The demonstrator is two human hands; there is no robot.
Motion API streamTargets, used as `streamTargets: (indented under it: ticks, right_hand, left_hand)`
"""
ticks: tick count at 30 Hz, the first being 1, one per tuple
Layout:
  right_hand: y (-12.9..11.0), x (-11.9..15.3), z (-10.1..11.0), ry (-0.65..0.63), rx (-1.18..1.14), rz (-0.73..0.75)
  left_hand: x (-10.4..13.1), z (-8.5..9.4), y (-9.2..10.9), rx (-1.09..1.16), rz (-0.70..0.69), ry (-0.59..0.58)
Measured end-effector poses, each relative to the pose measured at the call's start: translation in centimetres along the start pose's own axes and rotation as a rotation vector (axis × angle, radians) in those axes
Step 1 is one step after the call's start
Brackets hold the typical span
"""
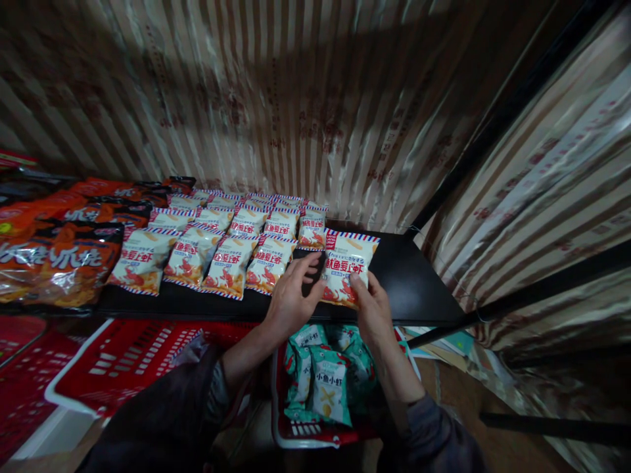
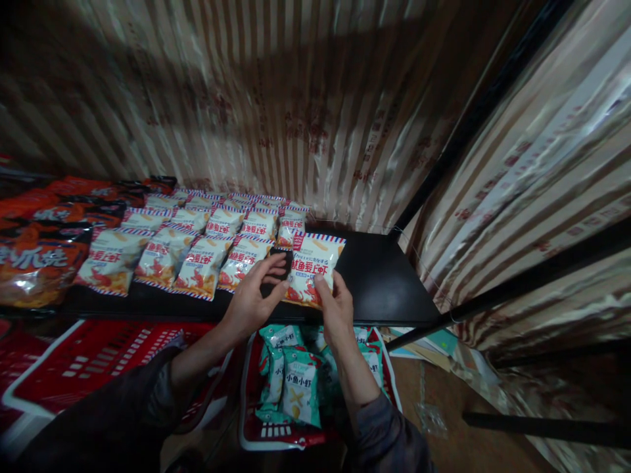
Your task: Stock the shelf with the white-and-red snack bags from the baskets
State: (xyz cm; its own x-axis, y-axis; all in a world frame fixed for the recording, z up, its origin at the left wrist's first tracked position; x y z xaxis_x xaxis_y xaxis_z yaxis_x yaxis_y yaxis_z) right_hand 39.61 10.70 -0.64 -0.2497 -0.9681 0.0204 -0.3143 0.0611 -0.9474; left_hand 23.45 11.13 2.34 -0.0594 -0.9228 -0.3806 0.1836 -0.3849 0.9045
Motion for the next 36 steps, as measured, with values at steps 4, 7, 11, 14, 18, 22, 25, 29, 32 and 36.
streamTargets:
  ticks: [4,7,11,14,18,22,25,29,32,36]
  right_hand:
    - [-0.4,-0.1,0.4,0.020,0.092,0.079]
    - [-0.3,-0.2,0.6,0.026,0.138,0.106]
    - [-0.6,0.4,0.3,0.021,0.317,0.211]
    - [-1.3,1.4,-0.6,-0.036,0.487,0.378]
    - [-2.1,3.0,-1.8,-0.126,0.716,0.600]
    - [-2.3,4.1,-2.8,-0.177,0.820,0.683]
    - [-2.7,4.4,-3.0,-0.182,0.798,0.745]
    - [-3.2,3.9,-2.4,-0.113,0.762,0.792]
    - [-3.2,3.7,-2.4,-0.170,0.855,0.909]
    - [-1.9,3.8,-3.0,-0.287,1.060,0.997]
  left_hand:
    - [0.4,-0.2,1.8,-0.018,-0.082,-0.070]
    - [0.5,-0.4,1.9,0.014,-0.066,-0.092]
    - [0.6,-0.8,0.9,0.138,0.009,-0.142]
    - [0.6,-1.1,0.0,0.284,0.139,-0.180]
    - [0.5,-1.5,-0.1,0.539,0.231,-0.229]
    - [0.4,-1.4,-0.2,0.743,0.297,-0.211]
    - [0.4,-1.1,-0.9,0.814,0.424,-0.110]
    - [0.3,-1.0,-1.4,0.901,0.549,-0.089]
    - [0.2,-0.9,-1.4,0.931,0.569,-0.070]
    - [0.0,-0.9,-1.6,0.950,0.572,-0.038]
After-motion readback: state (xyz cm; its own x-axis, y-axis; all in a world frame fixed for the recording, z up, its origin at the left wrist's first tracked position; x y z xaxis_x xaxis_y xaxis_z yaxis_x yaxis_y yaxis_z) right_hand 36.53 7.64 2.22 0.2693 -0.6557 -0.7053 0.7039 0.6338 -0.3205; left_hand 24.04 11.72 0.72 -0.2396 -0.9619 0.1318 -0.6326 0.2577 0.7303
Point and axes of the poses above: each hand's wrist, its own x-axis away from the middle knuckle, its own z-axis out of the back of the hand, y = z × x, the point moved 4 cm from there along -x, towards the middle knuckle, and after that the axes turned 2 degrees about -z, right-handed, at the moved point
